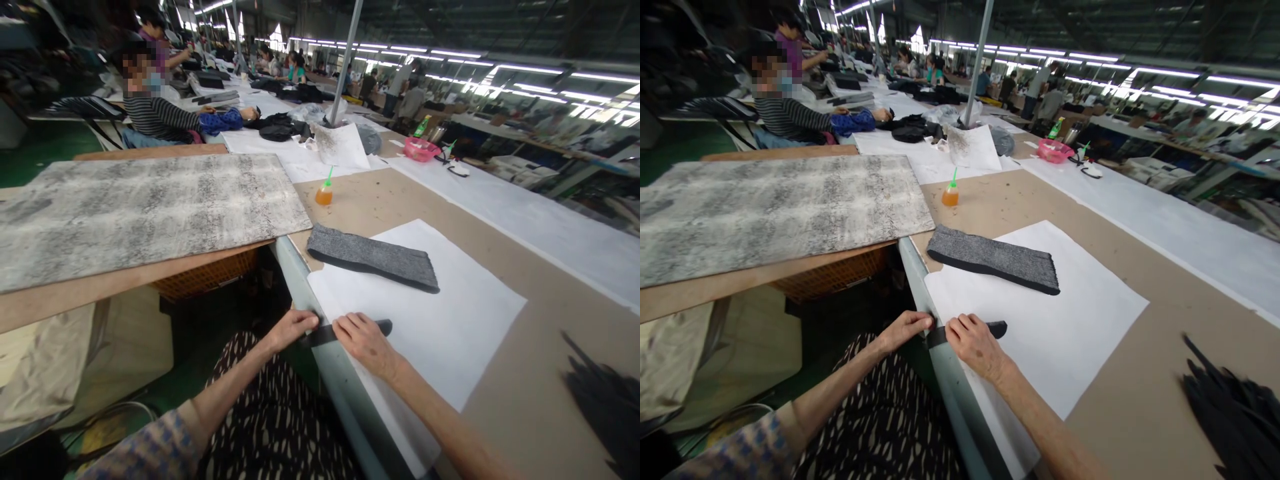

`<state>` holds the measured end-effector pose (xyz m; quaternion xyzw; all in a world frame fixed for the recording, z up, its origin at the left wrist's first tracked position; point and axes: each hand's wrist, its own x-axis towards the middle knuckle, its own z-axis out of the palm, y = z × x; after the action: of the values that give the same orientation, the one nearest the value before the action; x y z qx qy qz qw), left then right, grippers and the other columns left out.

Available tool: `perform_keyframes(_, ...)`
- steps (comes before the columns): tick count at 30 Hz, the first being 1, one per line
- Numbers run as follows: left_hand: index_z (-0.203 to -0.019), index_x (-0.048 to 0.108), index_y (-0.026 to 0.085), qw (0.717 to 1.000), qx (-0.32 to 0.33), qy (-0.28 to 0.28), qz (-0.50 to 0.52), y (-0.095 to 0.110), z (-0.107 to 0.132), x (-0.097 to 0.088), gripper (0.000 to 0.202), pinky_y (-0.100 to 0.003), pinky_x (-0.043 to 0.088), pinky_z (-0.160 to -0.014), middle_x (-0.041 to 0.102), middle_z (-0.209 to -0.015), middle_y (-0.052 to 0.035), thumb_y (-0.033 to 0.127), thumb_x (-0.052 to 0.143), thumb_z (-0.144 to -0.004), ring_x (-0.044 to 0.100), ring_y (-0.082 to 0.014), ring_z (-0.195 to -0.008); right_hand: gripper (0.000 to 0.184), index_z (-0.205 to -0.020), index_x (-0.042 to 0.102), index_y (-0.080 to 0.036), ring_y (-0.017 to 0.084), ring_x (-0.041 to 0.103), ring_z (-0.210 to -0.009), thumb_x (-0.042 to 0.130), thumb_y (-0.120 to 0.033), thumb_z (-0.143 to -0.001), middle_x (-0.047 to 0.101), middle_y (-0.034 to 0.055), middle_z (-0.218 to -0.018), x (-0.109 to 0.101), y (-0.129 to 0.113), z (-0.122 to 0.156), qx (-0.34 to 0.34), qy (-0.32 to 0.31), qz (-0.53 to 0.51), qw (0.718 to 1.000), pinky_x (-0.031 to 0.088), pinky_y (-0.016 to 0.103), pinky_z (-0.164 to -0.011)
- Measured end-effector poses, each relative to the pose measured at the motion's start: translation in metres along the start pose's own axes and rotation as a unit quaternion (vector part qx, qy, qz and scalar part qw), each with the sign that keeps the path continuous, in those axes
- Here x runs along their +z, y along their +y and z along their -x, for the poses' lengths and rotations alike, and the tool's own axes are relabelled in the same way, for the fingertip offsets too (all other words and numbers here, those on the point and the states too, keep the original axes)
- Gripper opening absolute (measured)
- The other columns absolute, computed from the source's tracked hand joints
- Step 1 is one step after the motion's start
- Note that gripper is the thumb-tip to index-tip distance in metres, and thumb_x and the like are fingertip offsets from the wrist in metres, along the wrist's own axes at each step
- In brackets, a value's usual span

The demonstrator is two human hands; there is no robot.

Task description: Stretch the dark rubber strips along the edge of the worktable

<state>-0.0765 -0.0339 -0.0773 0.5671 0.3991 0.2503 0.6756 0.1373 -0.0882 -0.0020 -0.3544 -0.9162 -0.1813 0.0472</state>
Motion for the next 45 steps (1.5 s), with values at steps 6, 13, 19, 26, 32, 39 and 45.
perform_keyframes(6, -0.066, 0.061, 0.011, 0.999, -0.007, -0.031, 0.042, 0.019, 0.000, 0.023, 0.036, -0.022, 0.026, -0.050, 0.045, -0.055, 0.0034, 0.047, 0.062, -0.071, 0.034, -0.0083, -0.053, 0.017, -0.094, 0.058, -0.012, 0.015, 0.046, -0.072, 0.043, -0.008, -0.087, 0.052, 0.0033, -0.077, 0.001, 0.000, 0.001, 0.009, 0.007, -0.010, 1.000, 0.037, 0.031, -0.063)
perform_keyframes(13, -0.064, 0.062, 0.012, 0.999, -0.018, -0.038, 0.029, 0.014, -0.006, 0.019, 0.031, -0.022, 0.029, -0.051, 0.049, -0.057, 0.0021, 0.042, 0.063, -0.071, 0.038, -0.0086, -0.053, 0.024, -0.097, 0.058, -0.010, 0.017, 0.049, -0.077, 0.038, -0.003, -0.086, 0.056, 0.0069, -0.083, -0.001, 0.020, 0.033, 0.050, 0.012, -0.047, 0.998, 0.039, 0.032, -0.068)
perform_keyframes(19, -0.063, 0.062, 0.012, 0.999, -0.018, -0.031, 0.036, 0.003, -0.010, 0.020, 0.029, -0.022, 0.027, -0.049, 0.048, -0.055, 0.0024, 0.041, 0.062, -0.071, 0.037, -0.0083, -0.051, 0.028, -0.100, 0.058, -0.011, 0.017, 0.051, -0.080, 0.036, -0.002, -0.085, 0.058, 0.0079, -0.086, -0.004, 0.029, 0.057, 0.076, 0.018, -0.049, 0.996, 0.040, 0.032, -0.071)
perform_keyframes(26, -0.062, 0.062, 0.012, 0.998, -0.056, 0.011, 0.027, -0.020, 0.005, -0.008, 0.030, -0.022, 0.028, -0.051, 0.048, -0.054, 0.0022, 0.042, 0.064, -0.067, 0.038, -0.0093, -0.052, 0.023, -0.099, 0.058, -0.011, 0.016, 0.048, -0.073, 0.042, -0.005, -0.085, 0.057, 0.0059, -0.083, 0.002, 0.011, 0.014, -0.019, 0.014, -0.009, 1.000, 0.039, 0.032, -0.065)
perform_keyframes(32, -0.059, 0.060, 0.013, 0.998, -0.060, 0.027, -0.008, -0.003, 0.034, -0.025, 0.033, -0.022, 0.028, -0.051, 0.046, -0.055, 0.0026, 0.044, 0.062, -0.068, 0.036, -0.0097, -0.054, 0.022, -0.099, 0.057, -0.010, 0.015, 0.049, -0.075, 0.040, -0.004, -0.086, 0.058, 0.0066, -0.088, 0.002, 0.010, 0.007, -0.042, 0.022, -0.019, 0.999, 0.040, 0.032, -0.065)
perform_keyframes(39, -0.061, 0.059, 0.013, 0.997, -0.051, 0.019, -0.063, 0.020, 0.047, -0.031, 0.032, -0.021, 0.028, -0.051, 0.045, -0.056, 0.0027, 0.043, 0.057, -0.073, 0.036, -0.0099, -0.054, 0.025, -0.101, 0.057, -0.009, 0.016, 0.051, -0.078, 0.039, -0.001, -0.085, 0.058, 0.0076, -0.087, 0.000, 0.019, 0.030, -0.002, 0.009, -0.014, 1.000, 0.043, 0.033, -0.068)
perform_keyframes(45, -0.064, 0.061, 0.013, 0.996, -0.046, 0.017, -0.079, 0.025, 0.053, -0.031, 0.032, -0.021, 0.032, -0.053, 0.050, -0.060, 0.0018, 0.043, 0.057, -0.075, 0.040, -0.0109, -0.058, 0.029, -0.108, 0.056, -0.007, 0.019, 0.052, -0.082, 0.043, 0.000, -0.082, 0.059, 0.0093, -0.091, 0.004, 0.017, 0.046, 0.038, 0.000, 0.021, 0.999, 0.044, 0.033, -0.071)
